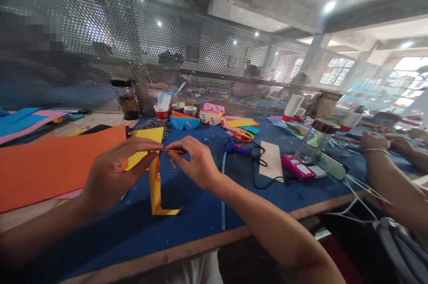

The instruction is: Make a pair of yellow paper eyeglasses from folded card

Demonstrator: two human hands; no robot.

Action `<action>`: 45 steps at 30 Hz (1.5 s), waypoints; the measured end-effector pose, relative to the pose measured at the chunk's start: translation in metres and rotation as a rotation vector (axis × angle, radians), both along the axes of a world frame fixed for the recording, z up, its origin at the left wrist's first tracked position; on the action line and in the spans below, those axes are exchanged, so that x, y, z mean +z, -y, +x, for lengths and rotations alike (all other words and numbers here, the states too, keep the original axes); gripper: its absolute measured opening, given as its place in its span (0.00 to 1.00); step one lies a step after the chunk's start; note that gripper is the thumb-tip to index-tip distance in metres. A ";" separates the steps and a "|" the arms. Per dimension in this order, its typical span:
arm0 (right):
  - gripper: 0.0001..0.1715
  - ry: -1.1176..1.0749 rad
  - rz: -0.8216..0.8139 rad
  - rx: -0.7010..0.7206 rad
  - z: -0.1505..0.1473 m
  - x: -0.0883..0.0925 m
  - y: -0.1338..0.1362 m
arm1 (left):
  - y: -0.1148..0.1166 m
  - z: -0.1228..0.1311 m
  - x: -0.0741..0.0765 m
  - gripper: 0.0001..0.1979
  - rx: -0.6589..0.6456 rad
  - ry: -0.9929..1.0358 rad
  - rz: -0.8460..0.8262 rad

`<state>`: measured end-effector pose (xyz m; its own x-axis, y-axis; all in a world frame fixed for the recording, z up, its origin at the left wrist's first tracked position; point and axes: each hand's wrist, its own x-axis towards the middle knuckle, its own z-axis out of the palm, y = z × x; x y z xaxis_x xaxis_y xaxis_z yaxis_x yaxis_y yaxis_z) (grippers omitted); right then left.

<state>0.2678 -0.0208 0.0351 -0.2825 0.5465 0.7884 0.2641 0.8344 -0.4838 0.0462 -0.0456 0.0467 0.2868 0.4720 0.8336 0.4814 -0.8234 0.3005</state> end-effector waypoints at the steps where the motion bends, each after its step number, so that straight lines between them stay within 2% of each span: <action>1: 0.06 -0.016 -0.007 -0.012 0.000 0.001 0.001 | 0.000 -0.001 0.001 0.06 0.007 0.006 -0.003; 4: 0.06 -0.052 0.002 -0.039 -0.001 0.004 0.004 | 0.001 -0.002 0.005 0.06 0.028 0.019 -0.010; 11: 0.06 -0.023 0.137 -0.055 0.001 0.009 0.008 | -0.003 0.009 0.021 0.06 -0.013 0.014 -0.087; 14: 0.03 -0.078 0.118 -0.108 0.003 0.010 0.007 | -0.006 0.014 0.027 0.07 0.005 0.007 -0.139; 20: 0.02 -0.073 0.093 -0.123 0.007 0.011 0.004 | -0.010 0.019 0.026 0.07 -0.030 0.031 -0.189; 25: 0.04 -0.049 0.100 -0.138 0.007 0.012 0.003 | -0.012 0.025 0.027 0.06 -0.001 0.047 -0.182; 32: 0.05 0.072 0.195 -0.239 0.007 0.012 0.006 | -0.012 0.027 0.025 0.05 -0.022 0.080 -0.218; 34: 0.05 0.028 0.104 -0.179 0.008 0.015 0.008 | -0.012 0.026 0.025 0.04 -0.031 0.089 -0.222; 38: 0.14 -0.236 -0.393 0.135 0.009 0.022 0.005 | -0.013 0.024 0.025 0.04 -0.076 0.115 -0.218; 40: 0.17 -0.308 -0.591 0.276 0.011 0.024 0.001 | -0.013 0.023 0.025 0.03 -0.098 0.113 -0.214; 43: 0.21 -0.321 -0.751 0.398 0.013 0.023 -0.004 | -0.014 0.022 0.024 0.03 -0.114 0.097 -0.196; 45: 0.22 -0.303 -0.794 0.429 0.016 0.023 -0.006 | -0.014 0.021 0.023 0.03 -0.116 0.076 -0.185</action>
<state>0.2834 -0.0148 0.0583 -0.4280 0.8512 0.3037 -0.2180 0.2289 -0.9487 0.0677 -0.0320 0.0702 0.2873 0.5862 0.7576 0.3569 -0.7995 0.4832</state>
